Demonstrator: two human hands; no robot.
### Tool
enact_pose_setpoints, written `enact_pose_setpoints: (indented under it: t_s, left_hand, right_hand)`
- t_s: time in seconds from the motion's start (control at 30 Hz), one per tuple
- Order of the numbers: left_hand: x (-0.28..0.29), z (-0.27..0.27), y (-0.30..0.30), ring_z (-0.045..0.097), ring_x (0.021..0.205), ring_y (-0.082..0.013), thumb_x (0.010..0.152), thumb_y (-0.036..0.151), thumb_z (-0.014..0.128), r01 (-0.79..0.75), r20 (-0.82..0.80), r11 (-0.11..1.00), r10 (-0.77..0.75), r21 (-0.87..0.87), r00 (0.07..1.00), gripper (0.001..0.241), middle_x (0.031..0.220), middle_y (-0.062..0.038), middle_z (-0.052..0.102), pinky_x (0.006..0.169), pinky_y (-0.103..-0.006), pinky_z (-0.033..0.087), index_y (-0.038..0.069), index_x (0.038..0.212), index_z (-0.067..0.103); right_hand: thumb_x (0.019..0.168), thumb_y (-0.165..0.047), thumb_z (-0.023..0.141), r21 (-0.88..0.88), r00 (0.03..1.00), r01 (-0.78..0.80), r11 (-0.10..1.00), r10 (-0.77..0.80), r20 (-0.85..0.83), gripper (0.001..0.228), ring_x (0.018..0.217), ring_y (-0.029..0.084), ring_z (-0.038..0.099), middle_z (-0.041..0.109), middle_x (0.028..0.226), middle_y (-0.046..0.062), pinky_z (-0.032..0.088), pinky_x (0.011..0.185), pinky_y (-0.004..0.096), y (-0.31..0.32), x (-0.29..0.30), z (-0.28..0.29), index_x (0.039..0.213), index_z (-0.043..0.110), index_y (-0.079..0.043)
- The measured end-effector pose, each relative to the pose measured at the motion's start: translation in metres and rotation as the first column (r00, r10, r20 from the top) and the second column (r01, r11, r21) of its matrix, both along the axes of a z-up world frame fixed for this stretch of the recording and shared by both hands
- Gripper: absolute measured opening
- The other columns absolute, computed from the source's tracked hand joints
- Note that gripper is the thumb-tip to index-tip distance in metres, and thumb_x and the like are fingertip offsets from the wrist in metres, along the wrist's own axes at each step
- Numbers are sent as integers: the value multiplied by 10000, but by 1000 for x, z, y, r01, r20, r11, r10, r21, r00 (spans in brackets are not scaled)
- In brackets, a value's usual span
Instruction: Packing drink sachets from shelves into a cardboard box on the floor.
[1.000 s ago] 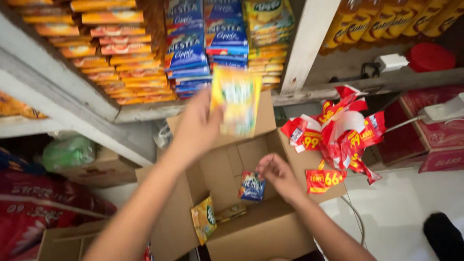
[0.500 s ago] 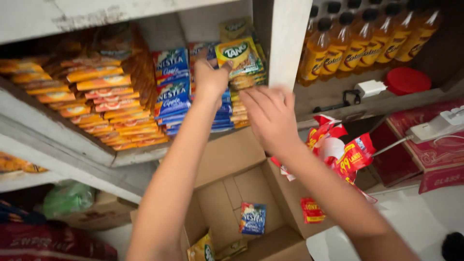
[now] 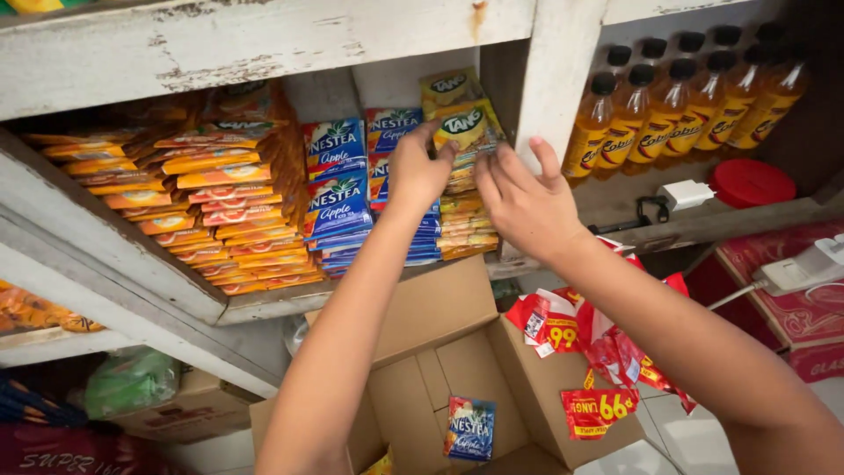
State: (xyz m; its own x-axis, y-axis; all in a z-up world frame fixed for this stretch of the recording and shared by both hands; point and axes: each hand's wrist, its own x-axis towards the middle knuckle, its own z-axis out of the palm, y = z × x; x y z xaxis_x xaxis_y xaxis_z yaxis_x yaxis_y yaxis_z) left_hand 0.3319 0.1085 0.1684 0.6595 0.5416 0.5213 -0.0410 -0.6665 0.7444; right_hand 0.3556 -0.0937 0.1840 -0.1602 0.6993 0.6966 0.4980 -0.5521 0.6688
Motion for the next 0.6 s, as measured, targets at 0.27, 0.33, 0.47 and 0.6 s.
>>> enact_pose_setpoints:
  t_s: [0.27,0.33,0.47,0.6]
  left_hand:
    - [-6,15,-3,774,946,-319,825,266,736,16,-122,987,-35,-159,992,532,1026,-219,775,865,-374,575,50,1305,655]
    - [6,-4,7,736,1107,-313,883,254,722,65,30,992,-62,-105,998,485,1159,-236,734,968,-359,550,5,1296,666]
    - [12,-21,21,657,1213,-367,897,237,732,25,95,1000,-24,-12,995,501,1247,-270,689,1028,-388,496,-38,1305,638]
    - [-48,-38,18,645,1165,-410,953,244,725,-85,276,974,25,209,961,400,1190,-247,697,1023,-431,493,-22,1241,642]
  right_hand:
    - [920,-236,648,5,996,-53,999,53,-72,321,1244,151,576,681,1074,8,246,1206,496,4,3,-3,1188,706,-69]
    - [918,-234,656,13,995,-53,998,54,-90,330,1253,148,581,679,1111,10,250,1210,500,4,2,-5,1201,705,-71]
    - [904,-247,675,10,987,-78,997,79,-141,349,1251,166,587,680,1163,22,260,1191,499,1,-18,6,1211,707,-84]
    - [923,-174,732,-18,896,-301,953,276,-348,306,1208,230,597,670,1208,58,340,1110,511,-11,-75,7,1201,693,-51]
